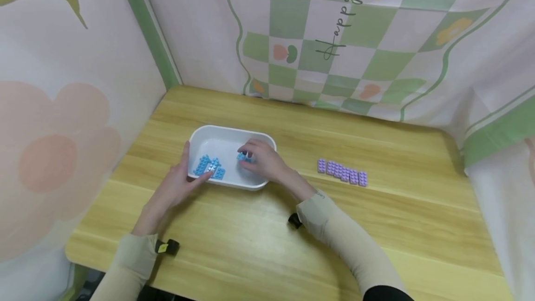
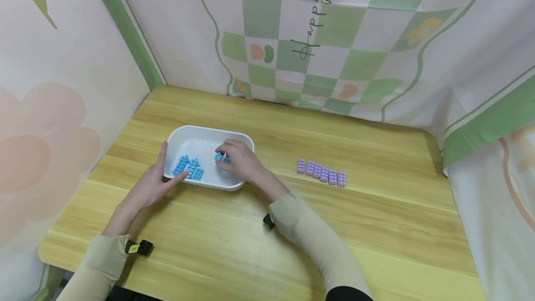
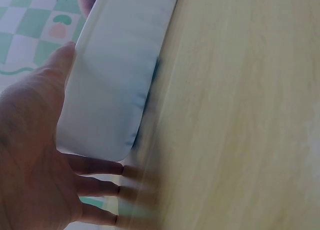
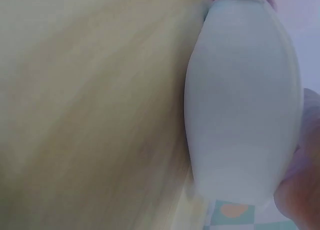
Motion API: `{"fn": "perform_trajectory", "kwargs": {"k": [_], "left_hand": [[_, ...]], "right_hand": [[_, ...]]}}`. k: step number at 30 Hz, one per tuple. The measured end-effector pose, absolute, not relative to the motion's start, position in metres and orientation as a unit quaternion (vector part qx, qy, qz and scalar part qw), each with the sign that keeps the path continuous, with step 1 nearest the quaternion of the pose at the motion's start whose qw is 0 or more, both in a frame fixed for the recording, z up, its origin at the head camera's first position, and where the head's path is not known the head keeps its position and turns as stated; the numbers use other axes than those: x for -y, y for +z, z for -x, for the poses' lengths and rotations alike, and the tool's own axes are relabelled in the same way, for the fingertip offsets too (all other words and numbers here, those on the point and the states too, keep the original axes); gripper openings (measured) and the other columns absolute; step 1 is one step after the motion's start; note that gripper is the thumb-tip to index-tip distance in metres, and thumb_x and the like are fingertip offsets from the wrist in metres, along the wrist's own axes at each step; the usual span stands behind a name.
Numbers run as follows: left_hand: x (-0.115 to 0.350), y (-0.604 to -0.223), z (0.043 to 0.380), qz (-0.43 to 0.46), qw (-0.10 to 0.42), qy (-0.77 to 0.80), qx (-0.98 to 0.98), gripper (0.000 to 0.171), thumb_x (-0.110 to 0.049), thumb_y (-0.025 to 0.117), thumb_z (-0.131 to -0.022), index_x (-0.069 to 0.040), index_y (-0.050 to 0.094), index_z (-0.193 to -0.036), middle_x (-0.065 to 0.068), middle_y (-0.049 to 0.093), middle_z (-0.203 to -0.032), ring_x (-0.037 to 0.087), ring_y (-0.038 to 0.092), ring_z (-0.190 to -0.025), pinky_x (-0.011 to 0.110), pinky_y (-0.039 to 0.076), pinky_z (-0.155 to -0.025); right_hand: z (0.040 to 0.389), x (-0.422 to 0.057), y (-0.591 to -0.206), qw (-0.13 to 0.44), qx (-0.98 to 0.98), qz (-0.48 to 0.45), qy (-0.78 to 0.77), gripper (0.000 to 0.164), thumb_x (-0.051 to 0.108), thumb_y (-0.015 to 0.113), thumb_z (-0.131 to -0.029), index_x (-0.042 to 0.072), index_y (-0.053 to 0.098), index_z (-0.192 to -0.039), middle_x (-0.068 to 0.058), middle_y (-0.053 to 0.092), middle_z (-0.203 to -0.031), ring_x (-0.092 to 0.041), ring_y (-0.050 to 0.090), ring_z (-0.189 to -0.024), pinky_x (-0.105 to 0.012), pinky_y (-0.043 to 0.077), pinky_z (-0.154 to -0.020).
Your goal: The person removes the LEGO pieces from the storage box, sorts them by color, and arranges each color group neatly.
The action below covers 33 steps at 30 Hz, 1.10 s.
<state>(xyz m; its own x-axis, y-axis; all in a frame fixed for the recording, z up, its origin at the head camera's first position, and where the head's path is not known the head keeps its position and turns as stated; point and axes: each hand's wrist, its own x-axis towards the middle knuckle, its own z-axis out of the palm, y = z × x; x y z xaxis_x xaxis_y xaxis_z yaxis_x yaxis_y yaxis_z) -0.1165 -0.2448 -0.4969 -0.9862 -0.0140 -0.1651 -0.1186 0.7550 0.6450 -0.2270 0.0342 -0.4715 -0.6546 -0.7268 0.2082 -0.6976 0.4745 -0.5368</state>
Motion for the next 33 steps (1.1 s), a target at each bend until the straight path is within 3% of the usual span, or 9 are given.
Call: {"fn": "perform_trajectory", "kwargs": {"k": [12,19,24,33], "left_hand": [[0.244,-0.495,0.116,0.039,0.075,0.341,-0.936,0.124,-0.075,0.061,-0.102,-0.015,-0.020,-0.175,0.035,0.020,-0.178,0.061,0.030,-0.161,0.075,0.028,-0.131],[0.244,-0.494,0.116,0.035,0.071,0.340,-0.937,0.124,-0.075,0.060,-0.102,-0.014,-0.019,-0.175,0.035,0.020,-0.178,0.062,0.030,-0.160,0.075,0.029,-0.131],[0.244,-0.494,0.115,0.037,0.071,0.341,-0.937,0.124,-0.076,0.060,-0.101,-0.015,-0.019,-0.175,0.033,0.019,-0.179,0.063,0.028,-0.161,0.076,0.027,-0.131],[0.244,-0.496,0.116,0.034,0.071,0.342,-0.936,0.125,-0.076,0.060,-0.101,-0.015,-0.019,-0.175,0.033,0.019,-0.179,0.062,0.028,-0.161,0.076,0.026,-0.131]], "right_hand": [[0.206,-0.061,-0.463,0.051,-0.827,0.381,-0.411,0.024,0.010,0.082,-0.097,0.000,0.079,-0.118,-0.013,0.077,-0.106,-0.027,0.071,-0.099,-0.047,0.065,-0.094],[0.192,-0.085,-0.460,0.027,-0.827,0.374,-0.419,0.025,0.010,0.083,-0.096,0.002,0.079,-0.119,-0.011,0.079,-0.108,-0.025,0.072,-0.098,-0.043,0.065,-0.093],[0.181,-0.108,-0.458,0.015,-0.837,0.346,-0.424,0.028,0.008,0.085,-0.094,0.001,0.079,-0.120,-0.011,0.079,-0.111,-0.027,0.073,-0.099,-0.047,0.067,-0.096],[0.175,-0.158,-0.472,-0.009,-0.854,0.299,-0.425,0.028,0.001,0.085,-0.092,-0.002,0.079,-0.119,-0.012,0.082,-0.108,-0.026,0.073,-0.093,-0.038,0.064,-0.086]]}}
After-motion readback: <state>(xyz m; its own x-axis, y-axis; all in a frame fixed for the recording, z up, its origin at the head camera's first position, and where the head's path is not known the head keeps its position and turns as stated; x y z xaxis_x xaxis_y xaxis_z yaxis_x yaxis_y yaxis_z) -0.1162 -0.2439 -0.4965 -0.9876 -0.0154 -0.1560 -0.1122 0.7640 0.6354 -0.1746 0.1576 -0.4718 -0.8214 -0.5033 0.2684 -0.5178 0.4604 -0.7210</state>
